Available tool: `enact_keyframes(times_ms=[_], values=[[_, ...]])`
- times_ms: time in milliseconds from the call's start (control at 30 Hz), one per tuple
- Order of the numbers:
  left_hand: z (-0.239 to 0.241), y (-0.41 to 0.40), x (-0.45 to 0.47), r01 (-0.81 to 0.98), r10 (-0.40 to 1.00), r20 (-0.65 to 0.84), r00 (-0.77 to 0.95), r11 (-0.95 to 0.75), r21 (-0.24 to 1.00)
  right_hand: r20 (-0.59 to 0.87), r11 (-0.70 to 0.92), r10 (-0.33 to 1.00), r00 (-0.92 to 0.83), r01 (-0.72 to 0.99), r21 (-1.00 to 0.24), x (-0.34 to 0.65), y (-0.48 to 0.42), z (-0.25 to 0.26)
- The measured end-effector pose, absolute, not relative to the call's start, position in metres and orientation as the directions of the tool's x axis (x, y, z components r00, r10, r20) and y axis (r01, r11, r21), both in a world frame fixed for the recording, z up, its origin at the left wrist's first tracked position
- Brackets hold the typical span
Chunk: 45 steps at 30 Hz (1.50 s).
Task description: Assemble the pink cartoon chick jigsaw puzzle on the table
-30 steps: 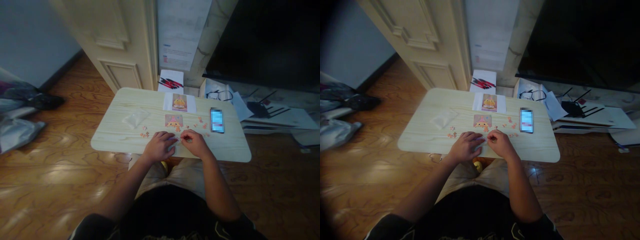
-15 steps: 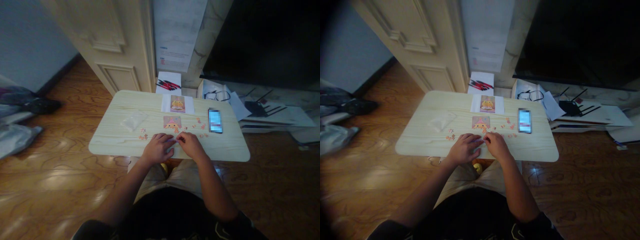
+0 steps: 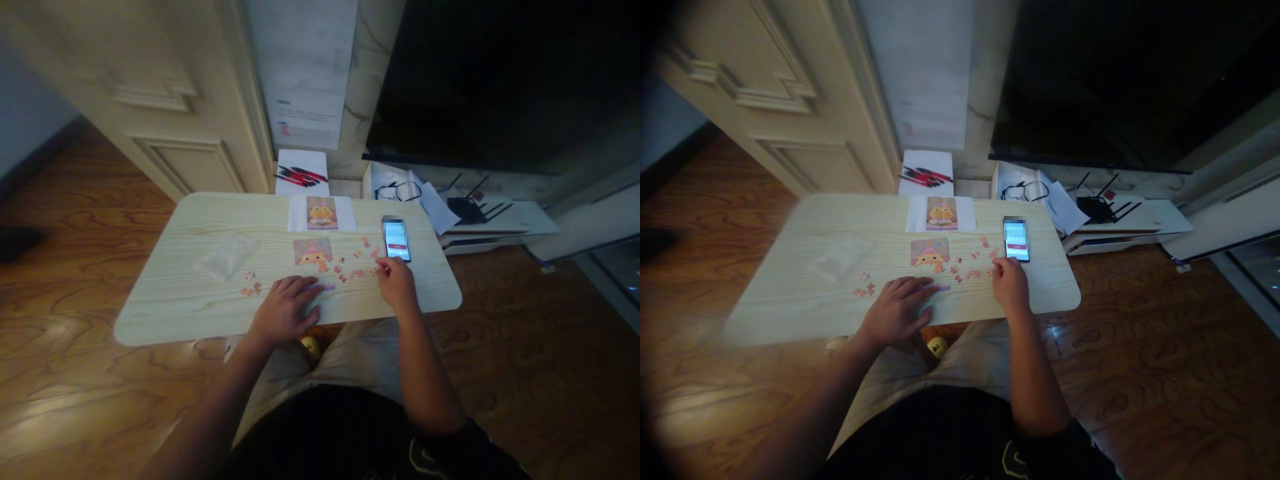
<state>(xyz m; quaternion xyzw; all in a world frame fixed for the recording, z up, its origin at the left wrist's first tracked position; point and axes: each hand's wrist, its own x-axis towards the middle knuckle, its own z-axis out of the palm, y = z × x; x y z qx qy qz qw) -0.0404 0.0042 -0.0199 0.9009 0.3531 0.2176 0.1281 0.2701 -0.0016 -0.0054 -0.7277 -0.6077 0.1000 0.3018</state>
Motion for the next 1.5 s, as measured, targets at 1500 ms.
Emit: enact_keyframes(times_ms=[1500], values=[[0.0, 0.004, -0.036, 0.475, 0.793, 0.37, 0.484, -0.593, 0.65, 0.173, 0.275, 0.958, -0.226, 0.574, -0.771, 0.222, -0.022, 0.026]])
